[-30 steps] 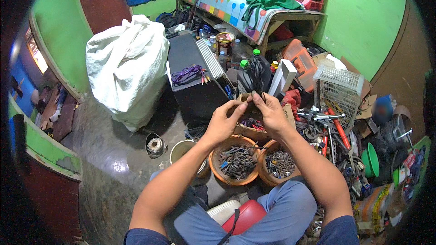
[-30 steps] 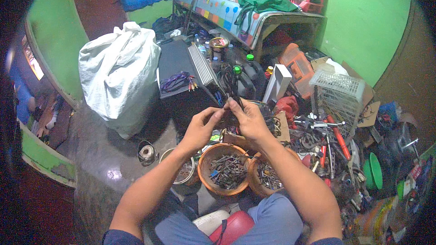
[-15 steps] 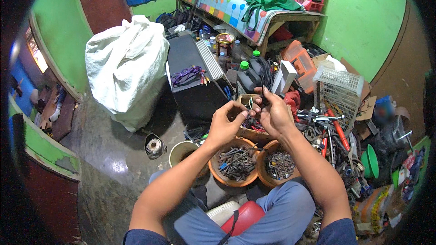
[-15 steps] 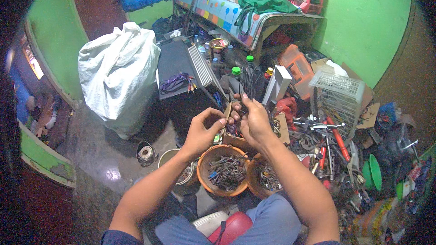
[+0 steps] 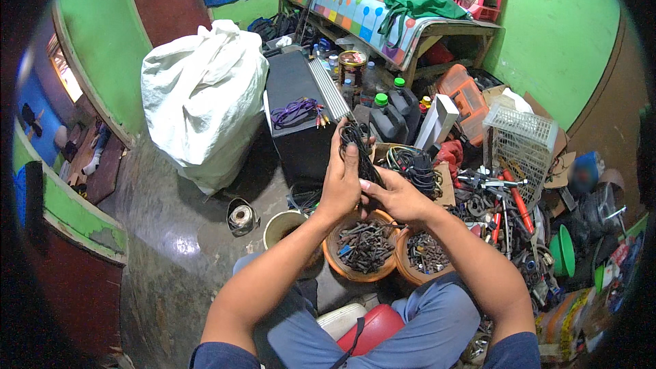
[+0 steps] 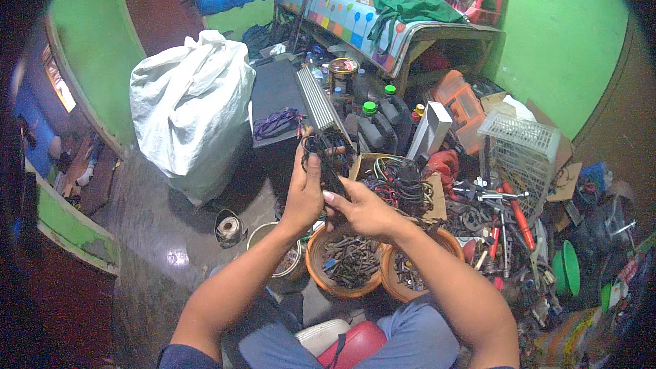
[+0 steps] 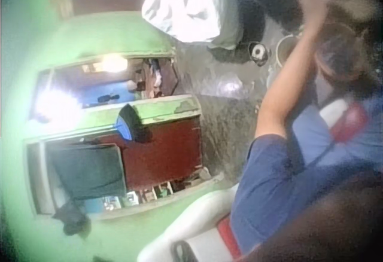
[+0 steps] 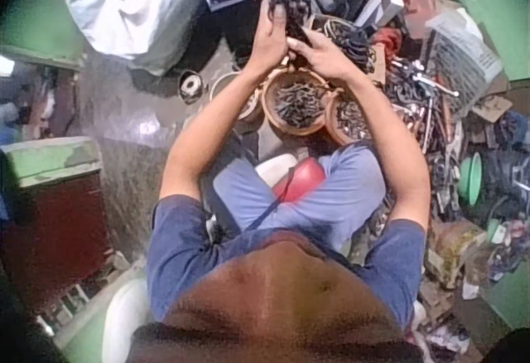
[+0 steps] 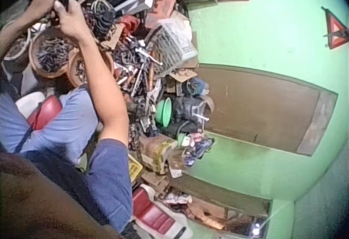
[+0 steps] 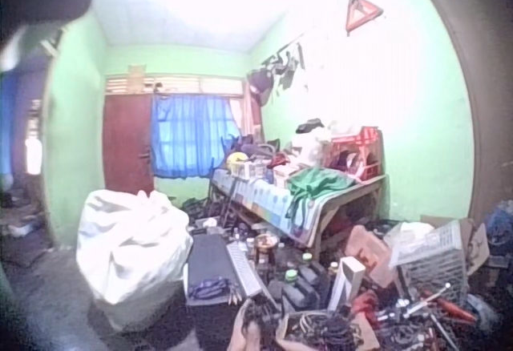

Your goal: The person connects multiple colored wires to an electrical component, twisting the wire ends together and organizing the bundle by hand.

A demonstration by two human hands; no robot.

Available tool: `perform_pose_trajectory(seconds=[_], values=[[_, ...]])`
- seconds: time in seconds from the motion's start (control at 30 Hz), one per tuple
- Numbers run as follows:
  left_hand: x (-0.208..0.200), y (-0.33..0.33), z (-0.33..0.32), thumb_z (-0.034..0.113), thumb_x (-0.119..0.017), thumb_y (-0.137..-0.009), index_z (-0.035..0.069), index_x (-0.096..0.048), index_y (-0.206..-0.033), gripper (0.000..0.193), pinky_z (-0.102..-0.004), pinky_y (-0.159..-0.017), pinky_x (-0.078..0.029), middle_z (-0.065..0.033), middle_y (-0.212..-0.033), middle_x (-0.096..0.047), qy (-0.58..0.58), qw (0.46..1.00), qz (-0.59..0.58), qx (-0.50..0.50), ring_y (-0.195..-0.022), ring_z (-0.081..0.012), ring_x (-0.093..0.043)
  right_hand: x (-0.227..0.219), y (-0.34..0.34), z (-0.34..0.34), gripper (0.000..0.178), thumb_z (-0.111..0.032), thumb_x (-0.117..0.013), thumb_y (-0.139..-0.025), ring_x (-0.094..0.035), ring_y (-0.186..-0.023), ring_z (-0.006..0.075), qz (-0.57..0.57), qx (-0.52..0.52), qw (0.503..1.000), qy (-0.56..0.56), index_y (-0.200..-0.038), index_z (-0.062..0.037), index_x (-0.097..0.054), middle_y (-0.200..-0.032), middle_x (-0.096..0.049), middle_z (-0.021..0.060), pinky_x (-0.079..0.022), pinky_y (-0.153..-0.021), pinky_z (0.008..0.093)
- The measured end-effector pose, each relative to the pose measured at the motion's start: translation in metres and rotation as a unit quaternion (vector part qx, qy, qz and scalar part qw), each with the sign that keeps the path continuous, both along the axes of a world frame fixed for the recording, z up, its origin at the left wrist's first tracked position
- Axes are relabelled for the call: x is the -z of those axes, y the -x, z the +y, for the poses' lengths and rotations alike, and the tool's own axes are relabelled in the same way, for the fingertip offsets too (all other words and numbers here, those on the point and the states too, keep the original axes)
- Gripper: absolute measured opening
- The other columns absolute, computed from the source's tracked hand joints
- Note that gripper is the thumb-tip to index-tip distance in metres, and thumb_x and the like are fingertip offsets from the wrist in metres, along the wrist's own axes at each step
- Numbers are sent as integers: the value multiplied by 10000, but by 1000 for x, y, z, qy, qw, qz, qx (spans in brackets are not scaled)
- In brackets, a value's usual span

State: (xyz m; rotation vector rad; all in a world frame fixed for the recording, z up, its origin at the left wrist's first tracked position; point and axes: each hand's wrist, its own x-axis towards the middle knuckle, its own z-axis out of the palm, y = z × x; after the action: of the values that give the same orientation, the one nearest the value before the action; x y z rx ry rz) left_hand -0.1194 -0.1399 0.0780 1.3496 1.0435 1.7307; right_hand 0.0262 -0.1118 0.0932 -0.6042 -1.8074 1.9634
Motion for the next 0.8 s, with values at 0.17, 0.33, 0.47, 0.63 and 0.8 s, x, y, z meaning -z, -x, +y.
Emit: perform_pose_trajectory(seconds=[0.17, 0.33, 0.47, 0.63, 0.8], values=[[-6, 3, 2, 491, -275, -1055, 104, -202, -1536, 621, -377, -847, -553, -192, -1212, -602, 8, 989, -146, 23, -943, -236, -653, 13, 1, -1, 196, -200, -452, -1060, -573, -764, 106, -6, -47, 999, 13, -1143, -36, -521, -814, -542, -9, -497, -747, 301], [-16, 6, -1, 524, -295, -1043, 92, -379, -1404, 569, -357, -642, -530, -152, -986, -631, 77, 952, -286, 80, -692, -207, -626, 35, 0, 5, 215, -201, -449, -1062, -574, -763, 105, -38, -71, 997, 5, -1126, -10, -527, -816, -567, 9, -495, -755, 298], [-21, 17, -5, 645, -357, -980, 114, -504, -862, 563, -282, -412, -327, -22, -617, -482, 177, 927, -324, 64, -415, -119, -374, 25, -2, 0, 308, -269, -513, -1038, -582, -815, 148, -136, -90, 971, -172, -1111, 30, -521, -864, -577, 53, -494, -775, 318], [-22, 27, -3, 594, -372, -1008, 120, -398, -712, 560, -250, -371, -217, 26, -533, -272, 137, 906, -369, 156, -396, -87, -240, 10, 0, -7, 436, -375, -555, -1013, -546, -925, 143, -106, -81, 973, -186, -1203, 16, -529, -996, -601, 71, -469, -842, 327], [-26, 19, 0, 508, -403, -1034, 122, -353, -647, 549, -259, -387, -233, 17, -525, -271, 175, 935, -266, 155, -405, -98, -254, 20, 2, 4, 370, -328, -511, -1042, -524, -893, 71, -55, -56, 995, -56, -1181, 7, -587, -938, -604, -4, -460, -824, 275]])
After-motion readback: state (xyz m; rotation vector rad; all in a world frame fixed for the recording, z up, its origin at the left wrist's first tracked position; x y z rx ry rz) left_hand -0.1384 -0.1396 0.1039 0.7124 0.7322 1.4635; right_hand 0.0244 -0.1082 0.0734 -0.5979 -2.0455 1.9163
